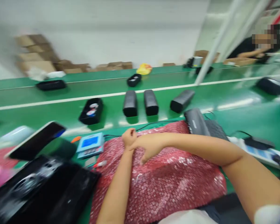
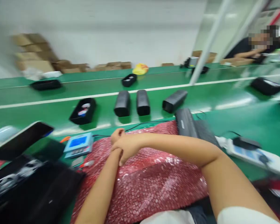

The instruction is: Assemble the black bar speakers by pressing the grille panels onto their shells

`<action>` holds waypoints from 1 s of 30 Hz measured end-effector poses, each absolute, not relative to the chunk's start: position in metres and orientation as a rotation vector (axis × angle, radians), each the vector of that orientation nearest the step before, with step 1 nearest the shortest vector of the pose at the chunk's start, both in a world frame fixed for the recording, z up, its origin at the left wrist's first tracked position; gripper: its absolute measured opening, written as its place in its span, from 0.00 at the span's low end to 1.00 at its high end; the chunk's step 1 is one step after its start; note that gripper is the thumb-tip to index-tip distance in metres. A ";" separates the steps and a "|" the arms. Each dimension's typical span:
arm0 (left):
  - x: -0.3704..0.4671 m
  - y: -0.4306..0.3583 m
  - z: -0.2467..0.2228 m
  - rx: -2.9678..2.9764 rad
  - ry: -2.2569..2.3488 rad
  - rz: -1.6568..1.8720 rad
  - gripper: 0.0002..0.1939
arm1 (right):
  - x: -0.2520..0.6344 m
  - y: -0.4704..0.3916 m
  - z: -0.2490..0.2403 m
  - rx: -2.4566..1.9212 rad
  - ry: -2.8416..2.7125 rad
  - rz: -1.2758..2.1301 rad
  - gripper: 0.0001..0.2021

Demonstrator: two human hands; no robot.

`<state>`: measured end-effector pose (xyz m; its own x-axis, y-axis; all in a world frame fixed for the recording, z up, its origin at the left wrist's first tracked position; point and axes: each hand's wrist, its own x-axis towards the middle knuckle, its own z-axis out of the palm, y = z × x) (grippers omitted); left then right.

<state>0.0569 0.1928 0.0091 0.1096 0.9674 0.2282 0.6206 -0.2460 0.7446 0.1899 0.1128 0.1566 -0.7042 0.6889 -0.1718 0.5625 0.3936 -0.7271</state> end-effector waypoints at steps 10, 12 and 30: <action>0.060 0.201 0.000 1.919 1.551 0.967 0.14 | 0.417 0.019 0.143 -2.329 -1.219 0.434 0.23; 0.065 0.199 0.005 1.897 1.509 0.928 0.14 | 0.426 0.010 0.119 -2.290 -1.190 0.484 0.24; 0.223 0.082 0.041 1.324 0.851 0.564 0.29 | 0.357 0.003 0.052 -1.432 -0.825 0.982 0.46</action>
<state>0.2233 0.0825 0.0408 0.5893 0.7796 -0.2122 0.1080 0.1843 0.9769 0.3570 0.0030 0.0525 0.4016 0.9094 -0.1083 -0.0495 -0.0965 -0.9941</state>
